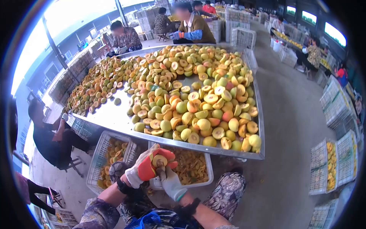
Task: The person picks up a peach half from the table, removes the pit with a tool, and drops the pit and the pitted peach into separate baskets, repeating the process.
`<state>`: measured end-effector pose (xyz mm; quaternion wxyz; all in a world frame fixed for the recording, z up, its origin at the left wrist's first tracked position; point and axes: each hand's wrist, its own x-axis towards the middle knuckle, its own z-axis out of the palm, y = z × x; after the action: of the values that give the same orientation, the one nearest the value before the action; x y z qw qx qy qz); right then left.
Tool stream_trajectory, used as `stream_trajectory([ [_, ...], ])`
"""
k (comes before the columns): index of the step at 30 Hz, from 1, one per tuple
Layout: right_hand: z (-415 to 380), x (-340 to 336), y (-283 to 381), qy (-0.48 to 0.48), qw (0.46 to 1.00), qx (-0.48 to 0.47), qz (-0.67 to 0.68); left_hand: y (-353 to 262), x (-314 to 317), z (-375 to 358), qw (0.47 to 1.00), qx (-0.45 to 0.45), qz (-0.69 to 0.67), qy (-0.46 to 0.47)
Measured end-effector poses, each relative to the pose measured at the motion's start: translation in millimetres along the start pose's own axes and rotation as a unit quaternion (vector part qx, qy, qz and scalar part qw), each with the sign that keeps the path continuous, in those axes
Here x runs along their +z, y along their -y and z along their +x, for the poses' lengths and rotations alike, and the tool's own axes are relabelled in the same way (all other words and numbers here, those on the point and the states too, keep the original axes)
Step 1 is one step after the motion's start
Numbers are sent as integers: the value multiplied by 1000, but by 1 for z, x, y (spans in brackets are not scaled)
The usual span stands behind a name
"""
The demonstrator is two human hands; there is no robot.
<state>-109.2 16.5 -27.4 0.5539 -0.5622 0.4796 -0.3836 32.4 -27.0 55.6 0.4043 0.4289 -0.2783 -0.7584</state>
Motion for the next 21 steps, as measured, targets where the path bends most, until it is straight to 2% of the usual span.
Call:
stream_trajectory([
  [1, -2, -1, 6, 16, 999, 28, 11, 8, -2, 2, 999, -13, -26, -17],
  [4, 2, 9, -18, 27, 996, 52, 67, 24, 2, 4, 994, 48, -98, -24],
  [7, 6, 11, -24, 40, 982, 52, 177, 34, 6, 9, 987, 127, -87, -37],
  [10, 9, -2, -14, 63, 980, 96, 162, 34, 15, 4, 981, 181, -62, -31],
  [11, 9, -5, -7, 60, 982, 83, 160, 31, 19, 2, 979, 198, -51, -25],
  [14, 5, -12, 0, 73, 987, 55, 136, -1, 9, -5, 995, 76, -47, 43],
  [16, 10, -12, -6, 99, 989, 43, 105, -11, -5, 0, 989, 88, 91, 75],
  [17, 10, -12, -8, 93, 989, 39, 104, -14, -6, 1, 995, 48, 59, 72],
  [19, 11, -11, -1, 87, 991, 29, 100, 0, -15, 18, 997, 46, 19, 51],
  [21, 12, -12, 1, 70, 994, 74, 44, 11, -16, 27, 997, 58, -31, 33],
])
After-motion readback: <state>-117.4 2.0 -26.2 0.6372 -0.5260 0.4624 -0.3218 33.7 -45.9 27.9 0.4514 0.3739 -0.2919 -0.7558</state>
